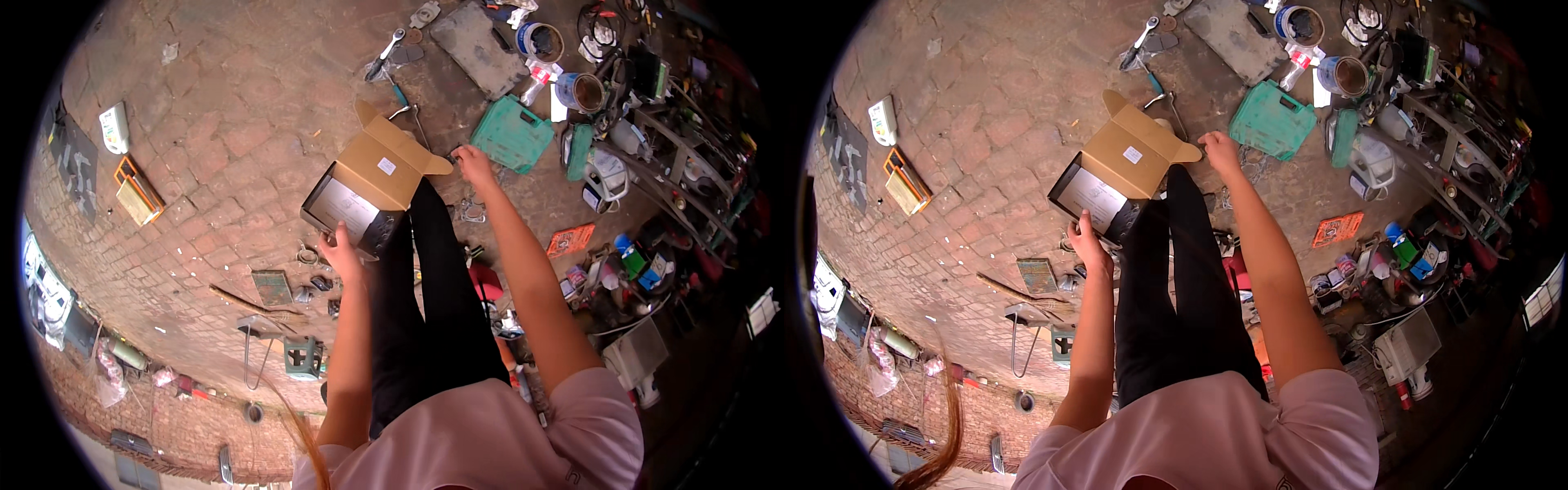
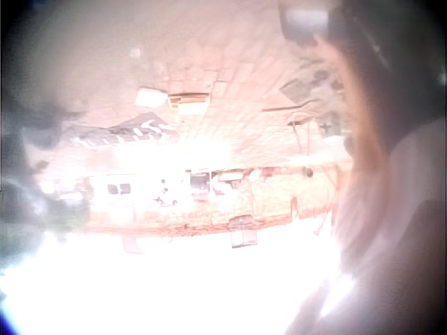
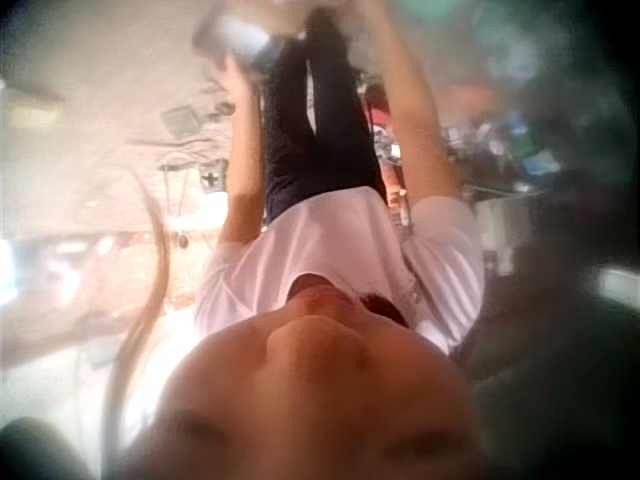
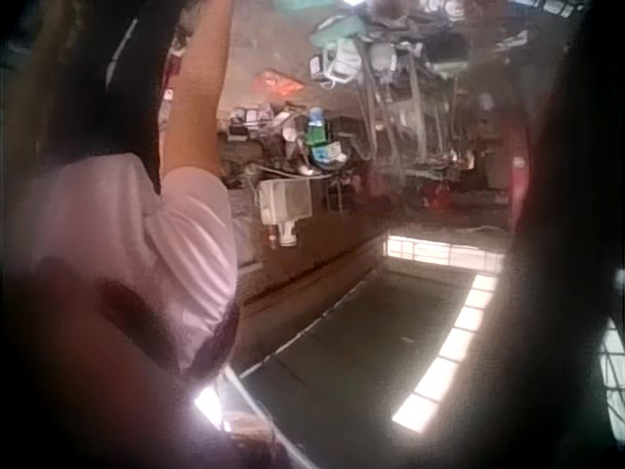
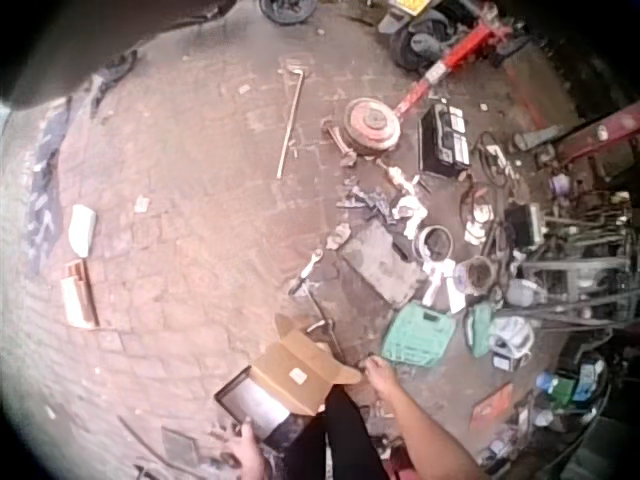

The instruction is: The person sweeps debris into a dustpan inside a cluttered workshop and carries it outside. They then pick up a yellow air filter and a small box, open the box, and remove a black object.

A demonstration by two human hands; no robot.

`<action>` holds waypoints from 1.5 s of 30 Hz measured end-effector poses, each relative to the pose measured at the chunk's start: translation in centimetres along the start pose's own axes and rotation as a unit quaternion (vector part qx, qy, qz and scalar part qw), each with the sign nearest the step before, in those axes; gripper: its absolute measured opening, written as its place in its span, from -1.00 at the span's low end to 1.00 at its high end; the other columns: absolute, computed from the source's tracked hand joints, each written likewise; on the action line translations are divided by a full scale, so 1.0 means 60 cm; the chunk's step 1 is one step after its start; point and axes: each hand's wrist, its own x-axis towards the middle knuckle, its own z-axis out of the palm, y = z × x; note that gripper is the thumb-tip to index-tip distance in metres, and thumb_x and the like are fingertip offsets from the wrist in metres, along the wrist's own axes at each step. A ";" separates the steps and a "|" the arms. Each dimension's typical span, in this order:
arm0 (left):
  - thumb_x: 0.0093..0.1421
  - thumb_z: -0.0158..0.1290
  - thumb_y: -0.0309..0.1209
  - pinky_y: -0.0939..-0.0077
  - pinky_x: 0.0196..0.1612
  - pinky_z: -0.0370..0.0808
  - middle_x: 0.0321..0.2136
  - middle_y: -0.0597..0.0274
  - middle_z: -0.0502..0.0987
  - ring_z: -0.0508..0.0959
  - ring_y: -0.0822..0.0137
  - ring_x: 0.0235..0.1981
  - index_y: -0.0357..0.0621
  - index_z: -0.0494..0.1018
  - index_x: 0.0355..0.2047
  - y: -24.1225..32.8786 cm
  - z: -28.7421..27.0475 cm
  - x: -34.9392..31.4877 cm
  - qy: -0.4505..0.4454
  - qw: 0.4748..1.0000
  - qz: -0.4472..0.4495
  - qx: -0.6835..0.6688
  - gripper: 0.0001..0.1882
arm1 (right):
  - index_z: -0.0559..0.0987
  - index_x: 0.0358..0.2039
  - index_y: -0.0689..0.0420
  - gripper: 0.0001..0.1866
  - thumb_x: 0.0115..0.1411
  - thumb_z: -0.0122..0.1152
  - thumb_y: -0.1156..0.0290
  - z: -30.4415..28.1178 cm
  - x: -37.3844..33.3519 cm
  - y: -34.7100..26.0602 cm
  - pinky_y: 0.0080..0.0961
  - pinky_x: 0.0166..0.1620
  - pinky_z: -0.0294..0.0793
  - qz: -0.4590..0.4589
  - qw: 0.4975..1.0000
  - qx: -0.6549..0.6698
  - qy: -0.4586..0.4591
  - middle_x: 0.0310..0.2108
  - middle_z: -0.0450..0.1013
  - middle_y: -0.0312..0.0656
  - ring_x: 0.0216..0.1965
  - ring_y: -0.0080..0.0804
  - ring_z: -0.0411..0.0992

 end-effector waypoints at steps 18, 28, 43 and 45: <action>0.18 -0.12 -0.09 0.36 0.06 0.17 -0.06 0.15 0.28 0.28 0.25 -0.02 -0.26 0.20 -0.01 -0.062 0.153 0.070 -0.042 0.960 -0.166 -0.222 -0.48 | 0.19 -0.09 0.25 -0.65 0.24 -0.20 0.25 0.046 0.485 0.140 -0.11 -0.09 0.31 0.052 0.920 -0.309 0.234 -0.19 0.41 0.14 -0.14 0.08 0.38; 0.16 -0.13 -0.03 0.35 0.10 0.14 0.00 0.16 0.27 0.25 0.25 0.03 -0.22 0.15 0.07 -0.082 0.149 0.093 -0.083 0.952 -0.132 -0.265 -0.39 | 0.33 -0.41 0.20 -0.85 0.16 -0.14 0.39 0.012 0.390 0.092 -0.62 -0.51 0.24 -0.036 0.887 0.435 -0.153 -0.52 0.30 -0.18 -0.56 -0.52 0.24; 0.18 -0.07 -0.28 0.44 -0.14 0.33 -0.18 0.15 0.35 0.37 0.31 -0.21 -0.25 0.18 -0.03 0.035 -0.004 -0.098 -0.056 0.981 0.012 -0.184 -0.58 | 0.15 0.13 0.30 -0.30 0.01 -0.06 0.19 -0.001 -0.210 -0.231 -0.34 0.18 0.11 -0.166 0.688 0.556 -0.436 0.17 0.07 0.07 0.19 -0.11 0.07; 0.17 -0.07 -0.28 0.45 -0.18 0.33 -0.21 0.16 0.36 0.37 0.33 -0.24 -0.25 0.19 -0.04 0.065 -0.024 -0.126 -0.062 0.971 0.013 -0.231 -0.59 | 0.06 0.18 0.30 -0.26 -0.01 -0.03 0.28 -0.007 -0.279 -0.264 -0.39 0.26 -0.09 -0.163 0.651 0.568 -0.476 0.22 -0.03 0.03 0.27 -0.16 -0.12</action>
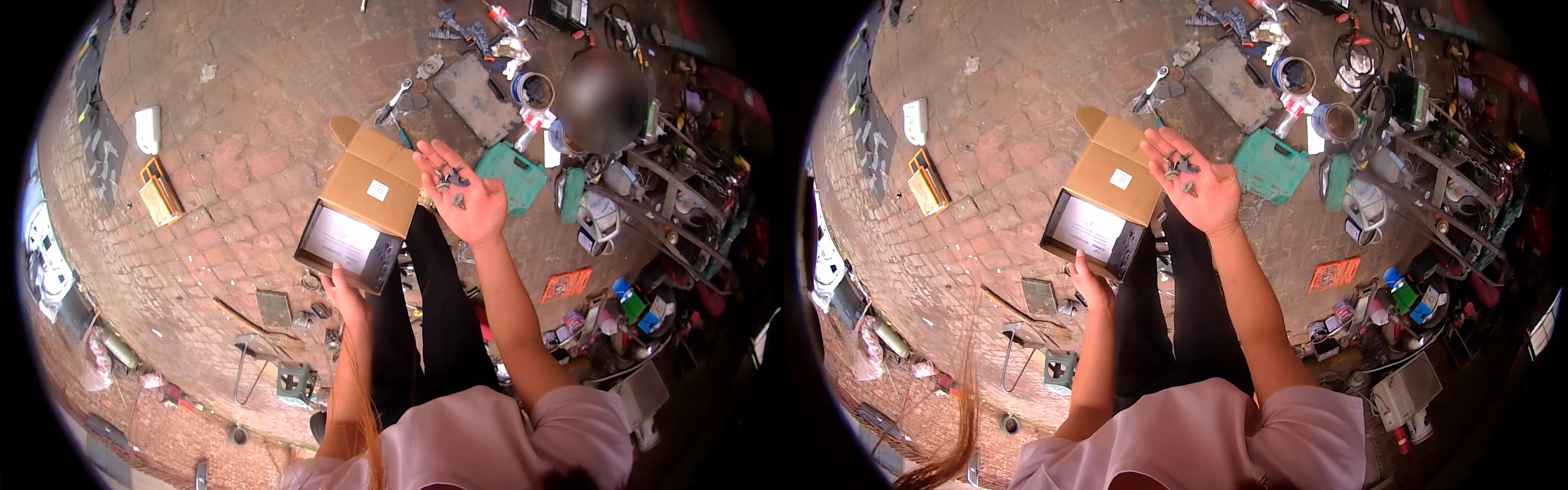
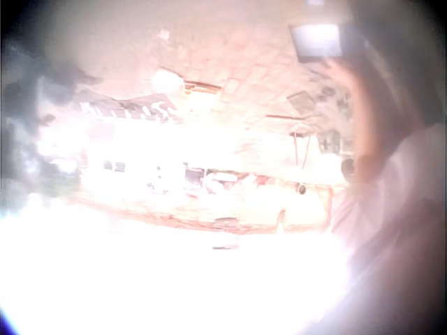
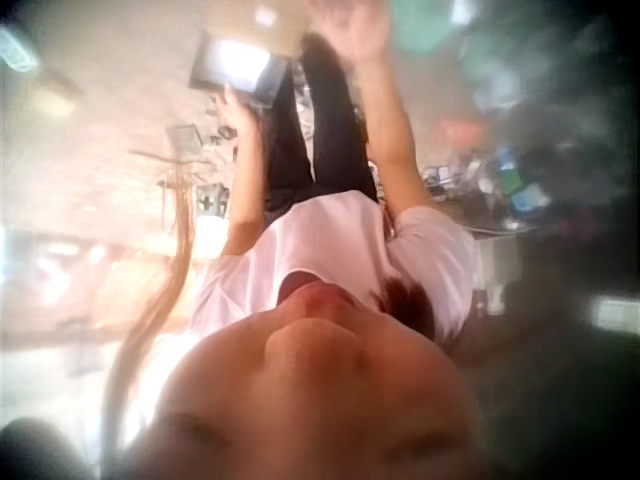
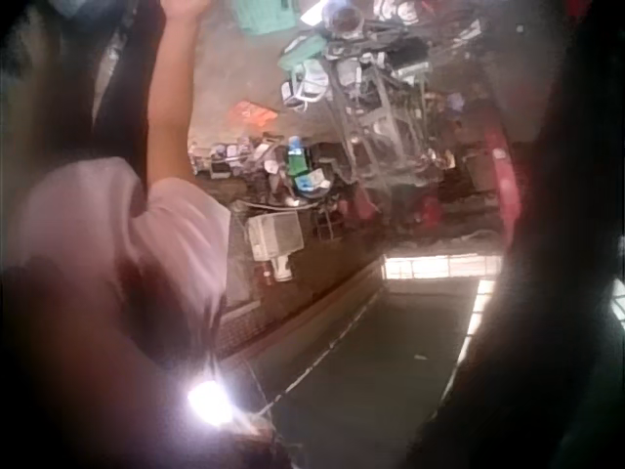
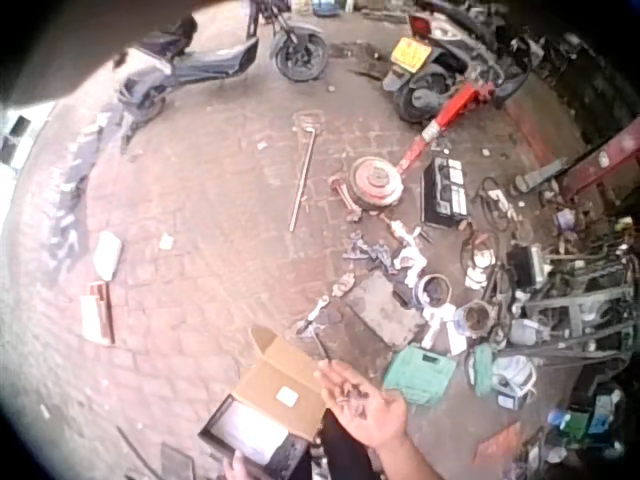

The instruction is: The person sweeps debris into a dustpan inside a cluttered workshop and carries it outside. They then pick up a yellow air filter and a small box, open the box, and remove a black object.

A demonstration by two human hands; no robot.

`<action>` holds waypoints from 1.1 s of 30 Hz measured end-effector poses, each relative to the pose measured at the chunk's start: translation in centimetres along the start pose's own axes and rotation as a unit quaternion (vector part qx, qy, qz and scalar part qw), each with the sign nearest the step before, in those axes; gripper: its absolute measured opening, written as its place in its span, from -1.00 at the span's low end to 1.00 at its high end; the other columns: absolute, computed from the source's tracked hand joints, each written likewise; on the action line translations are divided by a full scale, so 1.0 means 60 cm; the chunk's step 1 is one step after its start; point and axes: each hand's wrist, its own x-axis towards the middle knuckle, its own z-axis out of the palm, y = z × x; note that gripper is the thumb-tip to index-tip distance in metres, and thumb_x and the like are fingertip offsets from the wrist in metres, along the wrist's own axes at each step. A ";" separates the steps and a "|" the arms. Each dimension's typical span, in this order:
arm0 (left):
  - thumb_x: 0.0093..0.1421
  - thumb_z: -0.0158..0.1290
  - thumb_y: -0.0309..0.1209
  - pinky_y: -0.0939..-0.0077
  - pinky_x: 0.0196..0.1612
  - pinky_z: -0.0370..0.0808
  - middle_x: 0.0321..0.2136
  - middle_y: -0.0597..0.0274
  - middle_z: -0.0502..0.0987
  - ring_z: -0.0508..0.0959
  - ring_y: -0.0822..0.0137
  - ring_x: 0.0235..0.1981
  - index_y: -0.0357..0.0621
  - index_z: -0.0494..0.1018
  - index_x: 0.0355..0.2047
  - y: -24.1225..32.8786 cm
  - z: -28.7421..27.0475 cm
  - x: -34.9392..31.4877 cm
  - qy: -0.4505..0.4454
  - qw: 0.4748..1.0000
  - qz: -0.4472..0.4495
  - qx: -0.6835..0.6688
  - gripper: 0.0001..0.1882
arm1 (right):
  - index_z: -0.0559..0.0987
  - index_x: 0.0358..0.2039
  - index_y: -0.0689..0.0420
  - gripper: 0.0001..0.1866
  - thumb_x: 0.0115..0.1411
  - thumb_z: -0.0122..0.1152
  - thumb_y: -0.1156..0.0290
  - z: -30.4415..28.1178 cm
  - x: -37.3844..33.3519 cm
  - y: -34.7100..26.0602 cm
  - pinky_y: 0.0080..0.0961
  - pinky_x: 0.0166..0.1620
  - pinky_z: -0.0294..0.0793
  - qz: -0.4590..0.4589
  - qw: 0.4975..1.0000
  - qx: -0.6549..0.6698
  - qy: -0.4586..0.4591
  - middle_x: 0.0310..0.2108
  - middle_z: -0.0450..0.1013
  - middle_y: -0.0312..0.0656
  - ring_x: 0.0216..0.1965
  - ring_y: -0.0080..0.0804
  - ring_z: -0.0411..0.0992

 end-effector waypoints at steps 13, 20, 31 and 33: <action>0.11 -0.01 -0.24 0.50 -0.16 0.30 -0.22 0.26 0.36 0.37 0.39 -0.20 -0.19 0.24 -0.12 0.193 -0.032 -0.169 -0.049 0.992 0.076 -0.089 -0.60 | 0.06 0.16 0.33 -0.48 0.14 -0.32 0.57 0.340 -0.111 0.031 -0.34 0.17 0.13 0.079 0.955 -0.275 -0.078 0.20 0.02 0.07 0.21 -0.09 0.04; 0.09 0.02 -0.26 0.37 0.13 0.11 0.09 -0.10 0.17 0.19 0.18 0.12 -0.48 -0.01 0.13 0.279 -0.083 -0.227 -0.095 0.984 0.137 -0.056 -0.27 | 0.25 0.03 0.32 -0.60 0.30 -0.36 0.33 0.415 -0.148 0.052 -0.42 -0.07 0.36 0.116 0.913 -0.383 -0.072 -0.03 0.32 0.04 -0.08 -0.28 0.36; 0.05 0.06 -0.18 0.38 0.03 0.18 -0.10 0.06 0.30 0.30 0.29 -0.05 -0.35 0.17 -0.03 0.299 -0.169 -0.261 -0.001 0.982 0.157 -0.108 -0.40 | 0.39 -0.36 0.21 -0.57 0.30 -0.36 0.13 0.441 -0.192 0.106 -0.73 -0.56 0.17 0.227 0.910 -0.333 -0.094 -0.48 0.35 -0.19 -0.55 -0.59 0.22; 0.04 0.06 -0.18 0.36 0.13 0.10 0.10 -0.12 0.15 0.21 0.17 0.10 -0.49 0.01 0.12 0.294 -0.199 -0.246 -0.058 0.980 0.144 -0.125 -0.20 | 0.28 -0.59 0.10 -0.56 0.31 -0.35 0.09 0.458 -0.205 0.124 -0.78 -0.66 0.00 0.218 0.894 -0.384 -0.077 -0.62 0.21 -0.31 -0.65 -0.67 0.06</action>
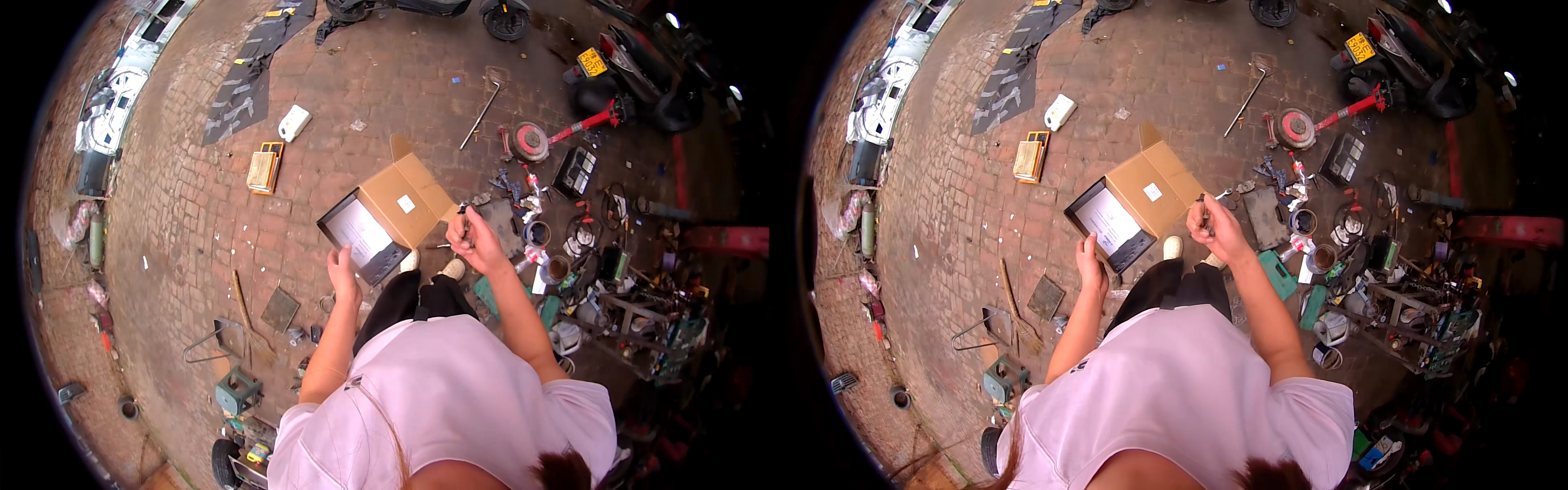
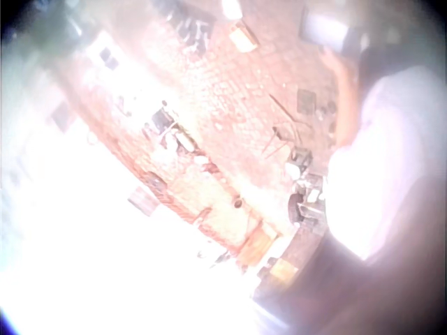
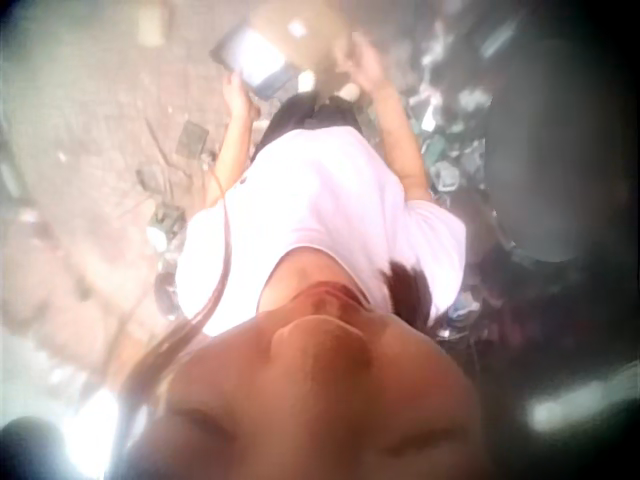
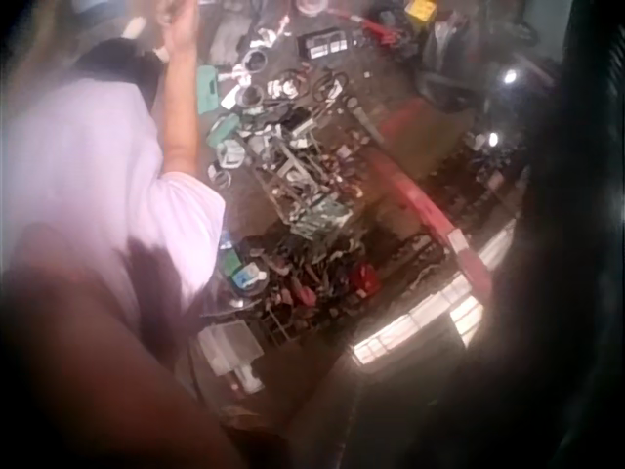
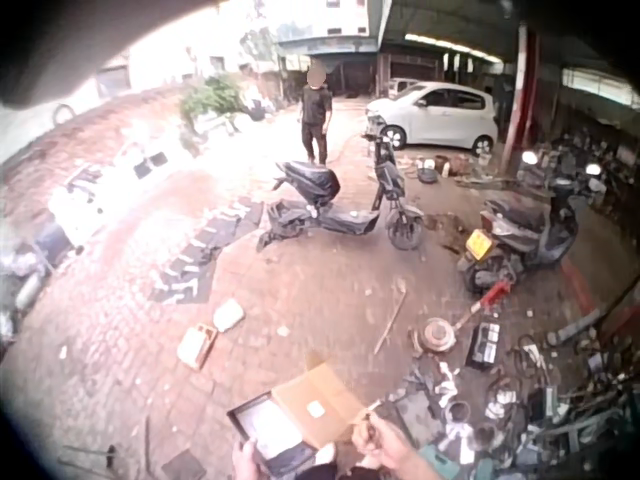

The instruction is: The person sweeps debris into a dustpan inside a cluttered workshop and carries it outside. They then pick up a yellow air filter and a small box, open the box, and remove a black object.

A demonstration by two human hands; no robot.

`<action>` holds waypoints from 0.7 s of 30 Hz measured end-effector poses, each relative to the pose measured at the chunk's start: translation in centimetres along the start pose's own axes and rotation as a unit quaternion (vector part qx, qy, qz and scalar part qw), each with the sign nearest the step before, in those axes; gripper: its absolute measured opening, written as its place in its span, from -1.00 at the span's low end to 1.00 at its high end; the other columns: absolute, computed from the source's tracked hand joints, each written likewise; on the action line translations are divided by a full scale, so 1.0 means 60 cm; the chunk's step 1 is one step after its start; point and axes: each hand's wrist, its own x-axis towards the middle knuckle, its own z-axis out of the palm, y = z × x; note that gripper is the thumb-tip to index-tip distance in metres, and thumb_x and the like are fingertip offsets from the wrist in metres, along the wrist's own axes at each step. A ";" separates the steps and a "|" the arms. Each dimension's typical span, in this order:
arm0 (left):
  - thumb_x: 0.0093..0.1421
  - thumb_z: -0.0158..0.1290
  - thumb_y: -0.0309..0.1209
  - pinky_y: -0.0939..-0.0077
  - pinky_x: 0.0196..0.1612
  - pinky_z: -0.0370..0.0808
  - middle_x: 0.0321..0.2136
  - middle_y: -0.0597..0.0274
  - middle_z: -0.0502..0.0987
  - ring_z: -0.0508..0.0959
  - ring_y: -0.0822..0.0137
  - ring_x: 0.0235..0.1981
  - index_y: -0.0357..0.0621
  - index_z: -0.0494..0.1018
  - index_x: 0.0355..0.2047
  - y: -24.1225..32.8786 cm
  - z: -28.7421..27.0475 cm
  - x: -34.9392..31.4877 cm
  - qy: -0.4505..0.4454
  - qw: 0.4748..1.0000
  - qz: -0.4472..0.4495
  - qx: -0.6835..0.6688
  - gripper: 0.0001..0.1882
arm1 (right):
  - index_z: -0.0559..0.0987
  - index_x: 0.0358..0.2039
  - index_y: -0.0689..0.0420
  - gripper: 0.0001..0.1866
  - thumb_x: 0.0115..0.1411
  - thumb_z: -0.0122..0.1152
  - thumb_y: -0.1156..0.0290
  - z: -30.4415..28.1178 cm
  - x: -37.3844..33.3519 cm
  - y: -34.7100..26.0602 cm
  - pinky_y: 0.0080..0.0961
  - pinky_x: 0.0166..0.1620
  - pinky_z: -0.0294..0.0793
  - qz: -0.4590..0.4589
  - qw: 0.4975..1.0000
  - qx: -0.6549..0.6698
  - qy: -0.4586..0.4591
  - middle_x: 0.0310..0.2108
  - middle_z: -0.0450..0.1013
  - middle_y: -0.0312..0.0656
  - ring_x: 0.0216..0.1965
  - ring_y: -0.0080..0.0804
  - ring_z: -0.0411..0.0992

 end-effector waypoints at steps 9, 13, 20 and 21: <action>0.06 0.06 -0.18 0.38 0.06 0.16 -0.10 0.10 0.31 0.29 0.28 -0.03 -0.30 0.18 -0.05 0.055 -0.040 -0.013 0.005 0.996 0.059 -0.063 -0.43 | 0.35 -0.40 0.19 -0.75 0.28 -0.15 0.28 0.046 0.030 0.060 -0.81 -0.63 0.12 0.072 0.979 0.176 0.069 -0.49 0.26 -0.25 -0.59 -0.65 0.14; 0.05 0.05 -0.18 0.37 0.04 0.17 -0.08 0.05 0.29 0.26 0.27 -0.03 -0.42 0.14 0.01 0.055 -0.037 0.011 -0.033 0.991 0.054 -0.120 -0.34 | 0.32 -0.08 0.34 -0.68 0.29 -0.24 0.37 0.056 0.023 0.065 -0.52 -0.08 0.36 -0.010 0.952 0.295 0.085 -0.09 0.30 -0.01 -0.08 -0.29 0.29; 0.11 0.01 -0.19 0.37 -0.01 0.29 -0.16 0.20 0.37 0.38 0.30 -0.11 -0.23 0.27 -0.13 0.042 0.011 0.046 -0.061 0.994 0.010 -0.089 -0.58 | 0.11 0.10 0.44 -0.55 0.28 -0.32 0.41 0.042 -0.035 0.045 -0.30 0.26 0.02 -0.147 0.923 0.355 0.003 0.18 0.02 0.08 0.23 -0.11 -0.02; 0.11 0.01 -0.19 0.37 -0.01 0.29 -0.16 0.20 0.37 0.37 0.30 -0.10 -0.23 0.27 -0.13 0.037 0.018 0.050 -0.109 0.991 0.014 -0.077 -0.57 | 0.11 0.11 0.44 -0.55 0.28 -0.32 0.41 0.035 -0.047 0.043 -0.31 0.26 0.01 -0.169 0.919 0.357 -0.001 0.19 0.02 0.08 0.23 -0.12 -0.03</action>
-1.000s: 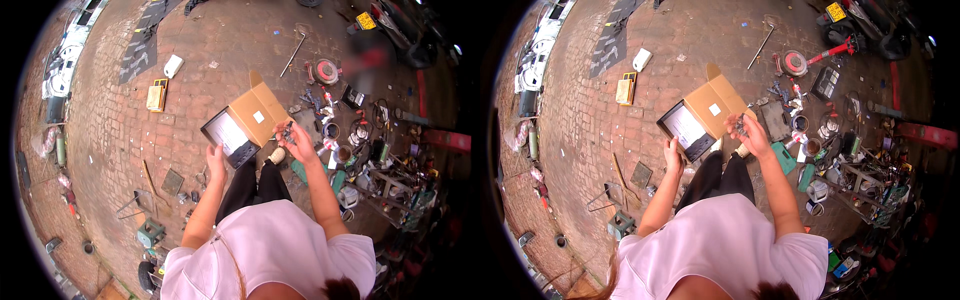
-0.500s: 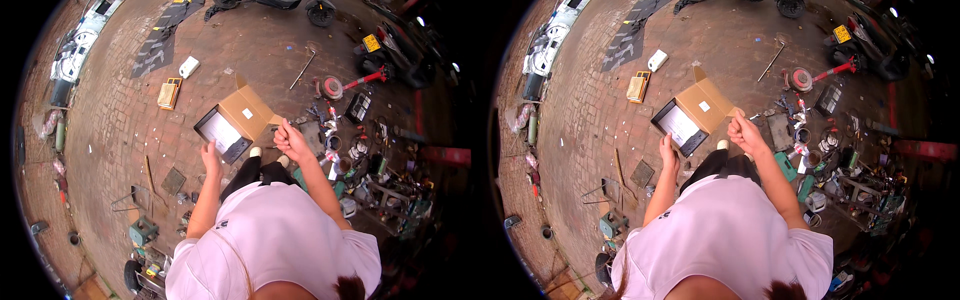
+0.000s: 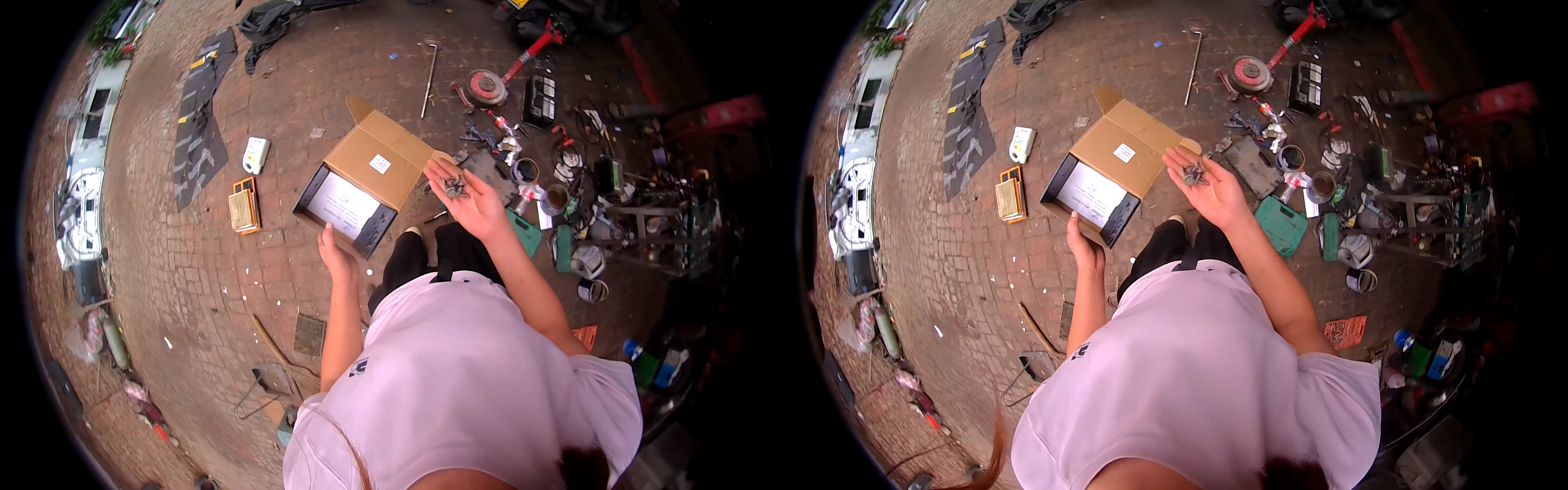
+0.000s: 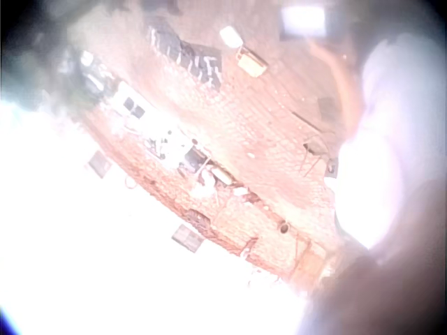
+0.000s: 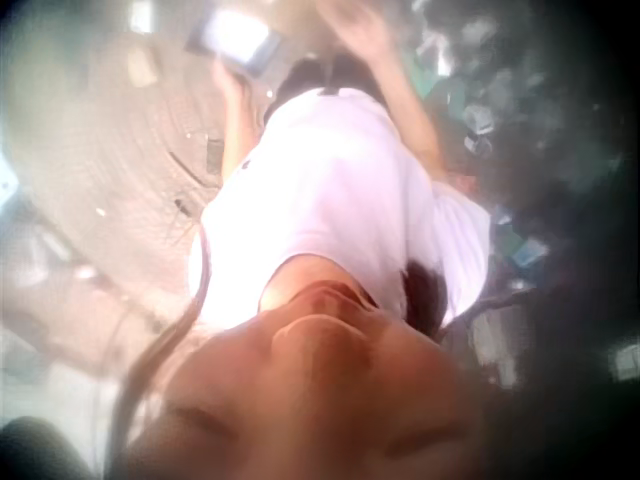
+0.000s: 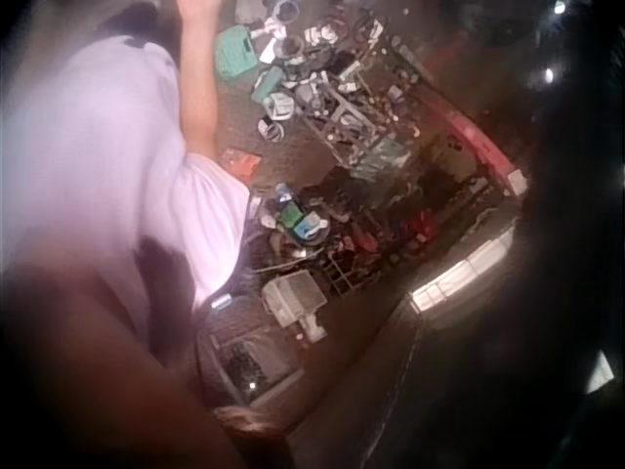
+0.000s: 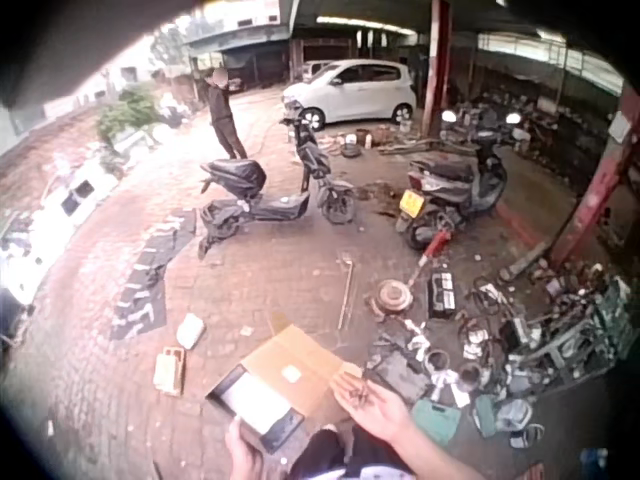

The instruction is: The person sweeps debris into a dustpan inside a cluttered workshop and carries it outside. They then pick up a yellow air filter and a small box, open the box, and remove a black object.

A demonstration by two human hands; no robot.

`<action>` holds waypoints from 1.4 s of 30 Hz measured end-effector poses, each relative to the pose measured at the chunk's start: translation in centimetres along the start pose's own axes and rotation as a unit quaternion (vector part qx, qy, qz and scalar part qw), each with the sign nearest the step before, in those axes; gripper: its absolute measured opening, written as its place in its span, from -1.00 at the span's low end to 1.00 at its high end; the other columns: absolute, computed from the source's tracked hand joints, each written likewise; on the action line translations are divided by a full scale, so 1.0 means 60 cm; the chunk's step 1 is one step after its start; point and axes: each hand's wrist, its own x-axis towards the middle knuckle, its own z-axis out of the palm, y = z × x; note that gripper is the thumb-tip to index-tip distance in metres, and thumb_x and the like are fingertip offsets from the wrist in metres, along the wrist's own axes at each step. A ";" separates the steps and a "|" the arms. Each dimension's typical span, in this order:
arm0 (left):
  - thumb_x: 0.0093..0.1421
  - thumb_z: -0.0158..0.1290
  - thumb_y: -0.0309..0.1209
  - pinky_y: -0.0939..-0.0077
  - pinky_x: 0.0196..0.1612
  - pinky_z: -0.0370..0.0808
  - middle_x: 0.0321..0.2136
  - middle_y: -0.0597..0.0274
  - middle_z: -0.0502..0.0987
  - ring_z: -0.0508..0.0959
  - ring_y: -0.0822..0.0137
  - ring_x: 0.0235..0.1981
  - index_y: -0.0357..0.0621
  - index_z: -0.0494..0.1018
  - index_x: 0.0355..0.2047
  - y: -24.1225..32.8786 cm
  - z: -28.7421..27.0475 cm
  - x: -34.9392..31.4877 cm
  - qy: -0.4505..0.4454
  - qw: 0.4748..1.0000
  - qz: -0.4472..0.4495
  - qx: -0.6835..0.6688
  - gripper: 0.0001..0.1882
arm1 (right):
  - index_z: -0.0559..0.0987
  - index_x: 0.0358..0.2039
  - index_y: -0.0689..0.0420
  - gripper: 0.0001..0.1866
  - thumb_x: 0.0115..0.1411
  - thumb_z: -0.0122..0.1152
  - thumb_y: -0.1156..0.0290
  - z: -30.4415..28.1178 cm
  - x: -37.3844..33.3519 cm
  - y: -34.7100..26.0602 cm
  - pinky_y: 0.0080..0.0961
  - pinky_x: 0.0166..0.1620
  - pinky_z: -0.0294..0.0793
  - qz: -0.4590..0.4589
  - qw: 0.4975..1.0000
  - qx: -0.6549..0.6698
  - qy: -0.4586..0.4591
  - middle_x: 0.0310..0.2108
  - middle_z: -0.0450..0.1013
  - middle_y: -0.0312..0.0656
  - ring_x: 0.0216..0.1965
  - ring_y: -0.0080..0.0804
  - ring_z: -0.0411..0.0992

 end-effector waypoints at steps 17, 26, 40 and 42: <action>0.13 -0.07 -0.19 0.31 -0.01 0.28 -0.11 0.17 0.35 0.36 0.23 -0.06 -0.24 0.24 -0.05 -0.100 0.282 -0.017 -0.130 0.979 -0.099 0.122 -0.54 | 0.32 -0.02 0.36 -0.61 0.29 -0.24 0.33 -0.176 -0.091 -0.251 -0.44 0.13 0.25 -0.167 0.983 0.057 0.054 -0.01 0.28 -0.04 0.08 -0.23 0.22; 0.12 -0.03 -0.22 0.31 -0.02 0.27 -0.14 0.17 0.34 0.35 0.24 -0.09 -0.20 0.25 -0.10 -0.186 0.397 -0.053 -0.112 0.959 -0.122 0.229 -0.59 | 0.24 0.06 0.39 -0.54 0.16 -0.18 0.44 -0.197 -0.143 -0.422 -0.43 0.26 -0.03 -0.253 0.965 0.021 0.060 0.17 0.09 -0.02 0.25 -0.23 -0.04; 0.10 -0.03 -0.20 0.32 -0.01 0.26 -0.13 0.14 0.34 0.35 0.23 -0.08 -0.25 0.25 -0.07 -0.226 0.483 -0.066 -0.128 0.960 -0.110 0.223 -0.53 | 0.23 0.07 0.37 -0.55 0.13 -0.20 0.53 -0.149 -0.141 -0.504 -0.48 0.17 0.13 -0.236 0.967 -0.090 0.040 0.09 0.19 -0.01 0.16 -0.25 0.14; 0.11 -0.05 -0.18 0.32 0.00 0.26 -0.12 0.13 0.34 0.34 0.23 -0.07 -0.27 0.24 -0.05 -0.234 0.481 -0.069 -0.142 0.958 -0.099 0.229 -0.51 | 0.29 0.00 0.34 -0.63 0.17 -0.21 0.55 -0.196 -0.141 -0.499 -0.52 0.06 0.25 -0.205 0.970 -0.112 0.073 -0.01 0.29 -0.06 0.01 -0.34 0.26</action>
